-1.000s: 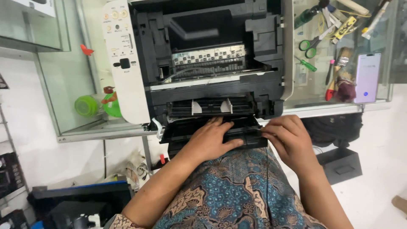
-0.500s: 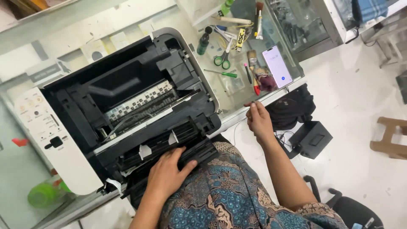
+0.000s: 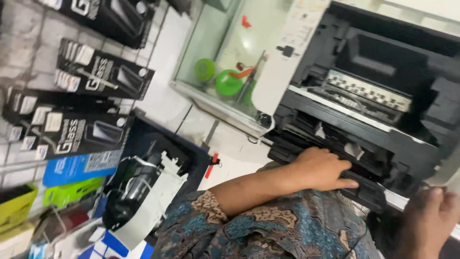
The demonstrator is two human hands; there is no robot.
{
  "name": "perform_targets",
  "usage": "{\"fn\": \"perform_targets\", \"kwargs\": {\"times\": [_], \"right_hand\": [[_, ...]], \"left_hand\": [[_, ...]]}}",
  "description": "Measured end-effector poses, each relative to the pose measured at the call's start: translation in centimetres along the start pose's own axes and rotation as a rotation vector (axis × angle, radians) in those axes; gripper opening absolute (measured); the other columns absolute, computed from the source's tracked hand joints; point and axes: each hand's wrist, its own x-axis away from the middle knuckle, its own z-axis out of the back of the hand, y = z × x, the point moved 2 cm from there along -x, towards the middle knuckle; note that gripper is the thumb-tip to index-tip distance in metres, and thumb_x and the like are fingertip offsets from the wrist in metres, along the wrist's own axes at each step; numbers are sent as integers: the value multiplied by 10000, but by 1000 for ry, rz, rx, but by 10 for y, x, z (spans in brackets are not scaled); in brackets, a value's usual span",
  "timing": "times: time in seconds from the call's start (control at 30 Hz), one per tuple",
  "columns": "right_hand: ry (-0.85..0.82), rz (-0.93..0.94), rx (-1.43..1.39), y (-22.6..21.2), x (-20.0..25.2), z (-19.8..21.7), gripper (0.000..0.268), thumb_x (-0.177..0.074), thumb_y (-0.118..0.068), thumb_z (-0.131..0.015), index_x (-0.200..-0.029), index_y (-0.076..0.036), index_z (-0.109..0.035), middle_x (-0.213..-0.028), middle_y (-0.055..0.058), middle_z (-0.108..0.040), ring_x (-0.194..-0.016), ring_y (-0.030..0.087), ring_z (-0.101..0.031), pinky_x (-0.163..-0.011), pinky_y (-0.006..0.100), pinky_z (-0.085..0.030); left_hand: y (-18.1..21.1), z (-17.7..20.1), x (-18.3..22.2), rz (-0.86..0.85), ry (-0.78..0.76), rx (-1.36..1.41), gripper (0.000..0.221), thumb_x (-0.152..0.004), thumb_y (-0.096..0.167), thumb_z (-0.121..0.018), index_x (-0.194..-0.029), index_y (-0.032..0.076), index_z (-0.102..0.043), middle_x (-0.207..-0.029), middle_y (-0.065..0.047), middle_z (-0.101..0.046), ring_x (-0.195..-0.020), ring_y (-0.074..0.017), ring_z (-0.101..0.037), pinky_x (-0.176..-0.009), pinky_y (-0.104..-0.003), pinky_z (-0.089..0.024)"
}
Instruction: Disassembling a printer by removing screws and plastic housing components
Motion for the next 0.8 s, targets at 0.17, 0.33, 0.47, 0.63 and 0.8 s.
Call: {"fn": "perform_targets", "kwargs": {"times": [0.17,0.33,0.47,0.63,0.8], "right_hand": [[26,-47,239,36,-20,3,296,-1328,-431,-564,-1249,-145,-550,-1004,29,-550,-754,139,-472,-540,347,-362],[70,-40,294,55,-31,9,311,-1339,-465,-577,-1328,-154,-568,-1010,6,-582,-743,130,-497,-541,371,-372],[-68,92,356,71,-41,10,342,-1322,-349,-592,-1161,-63,-497,-1000,75,-468,-783,208,-439,-638,396,-334],[-66,-11,-78,40,-21,-4,231,-1317,-365,-501,-1289,-151,-420,-814,33,-415,-578,121,-398,-424,276,-320],[28,-2,-20,85,-51,5,313,-1290,-311,-527,-1506,-91,-472,-991,121,-491,-824,198,-534,-630,356,-473]], "left_hand": [[-1,25,38,-130,379,222,443,-951,526,-364,-823,157,-571,-727,-26,-627,-684,-227,-629,-583,-390,-497],[-97,79,90,16,1312,870,278,-1042,288,-494,-789,186,-544,-612,62,-475,-563,-90,-442,-559,-294,-377],[-232,29,53,770,1410,596,173,-936,198,-586,-1104,190,-627,-1035,-53,-679,-917,-289,-663,-817,-420,-502],[-267,5,16,887,1061,82,524,-883,456,-693,-1386,360,-584,-1299,-64,-606,-1154,-331,-557,-874,-494,-437],[-264,25,30,471,1560,554,298,-1016,95,-446,-1268,80,-604,-1286,-80,-718,-1252,-338,-611,-1028,-430,-467]]}}
